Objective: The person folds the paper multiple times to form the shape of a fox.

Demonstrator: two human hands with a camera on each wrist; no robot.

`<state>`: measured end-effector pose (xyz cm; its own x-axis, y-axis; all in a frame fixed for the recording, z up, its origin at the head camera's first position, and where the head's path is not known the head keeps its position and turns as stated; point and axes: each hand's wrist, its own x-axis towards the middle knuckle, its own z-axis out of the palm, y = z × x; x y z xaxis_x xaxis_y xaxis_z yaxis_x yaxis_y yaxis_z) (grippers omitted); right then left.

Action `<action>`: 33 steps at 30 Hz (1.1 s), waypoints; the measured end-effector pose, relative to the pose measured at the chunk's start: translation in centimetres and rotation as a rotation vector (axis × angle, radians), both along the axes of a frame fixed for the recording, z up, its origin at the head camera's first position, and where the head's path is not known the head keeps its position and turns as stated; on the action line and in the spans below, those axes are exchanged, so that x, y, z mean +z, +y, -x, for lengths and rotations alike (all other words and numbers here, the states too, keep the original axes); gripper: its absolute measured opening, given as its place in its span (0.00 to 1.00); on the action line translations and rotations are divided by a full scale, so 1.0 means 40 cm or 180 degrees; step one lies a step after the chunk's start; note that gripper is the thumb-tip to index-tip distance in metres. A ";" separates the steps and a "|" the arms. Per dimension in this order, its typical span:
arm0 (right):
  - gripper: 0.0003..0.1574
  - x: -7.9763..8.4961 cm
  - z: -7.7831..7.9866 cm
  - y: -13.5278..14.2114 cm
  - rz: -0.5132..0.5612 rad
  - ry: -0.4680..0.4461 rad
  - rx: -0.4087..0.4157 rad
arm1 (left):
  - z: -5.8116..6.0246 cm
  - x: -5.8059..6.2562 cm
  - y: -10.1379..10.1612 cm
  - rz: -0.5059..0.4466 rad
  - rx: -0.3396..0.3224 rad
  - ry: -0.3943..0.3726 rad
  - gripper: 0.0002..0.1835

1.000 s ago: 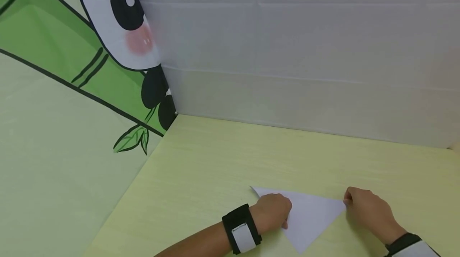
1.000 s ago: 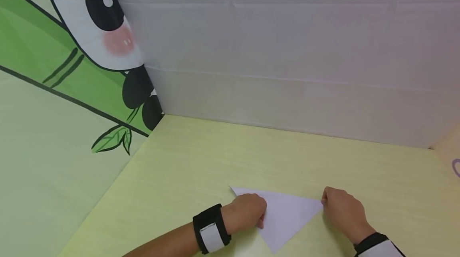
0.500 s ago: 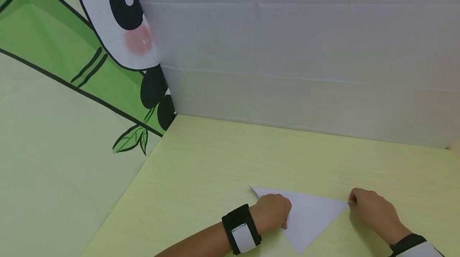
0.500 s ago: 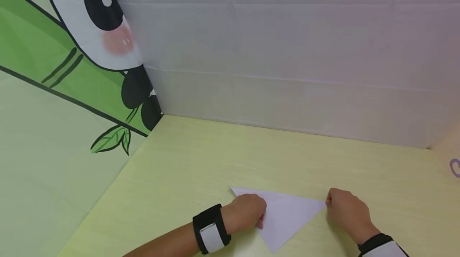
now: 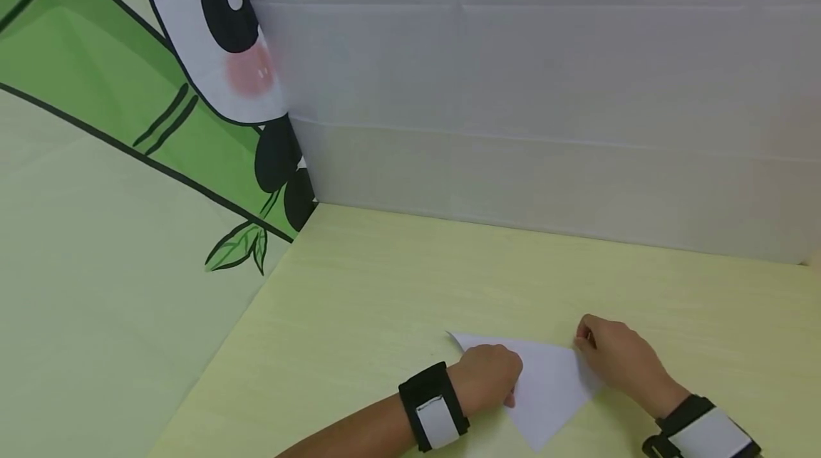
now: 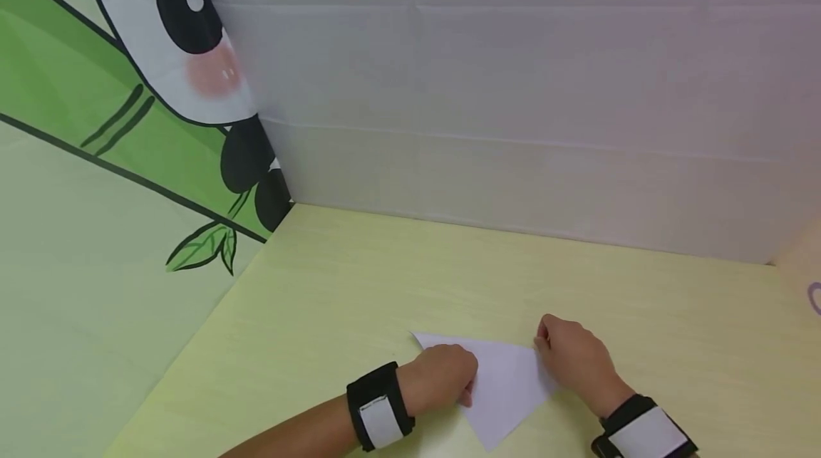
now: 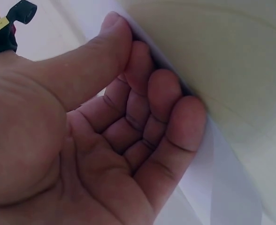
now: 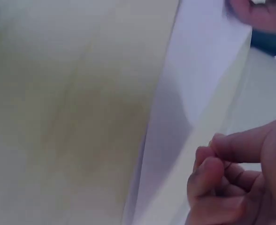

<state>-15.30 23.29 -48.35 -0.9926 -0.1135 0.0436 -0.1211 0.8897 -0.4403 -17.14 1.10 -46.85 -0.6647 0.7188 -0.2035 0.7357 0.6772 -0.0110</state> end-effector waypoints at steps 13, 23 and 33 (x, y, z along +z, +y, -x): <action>0.16 -0.022 -0.076 -0.131 -0.0037 0.0013 0.0108 | 0.002 -0.005 0.021 -0.0014 -0.0029 -0.0128 0.10; 0.16 -0.061 -0.120 -0.112 0.0275 -0.0214 0.0305 | 0.013 -0.017 0.019 -0.0041 0.0023 -0.0254 0.09; 0.16 -0.086 -0.126 -0.122 0.0176 -0.0195 0.0285 | 0.018 -0.020 -0.009 -0.0246 0.0002 -0.0434 0.10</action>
<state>-10.27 18.43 -51.80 -0.9795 -0.2011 -0.0081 -0.1705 0.8506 -0.4975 -17.87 0.73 -47.65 -0.6352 0.7354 -0.2361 0.7263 0.6727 0.1412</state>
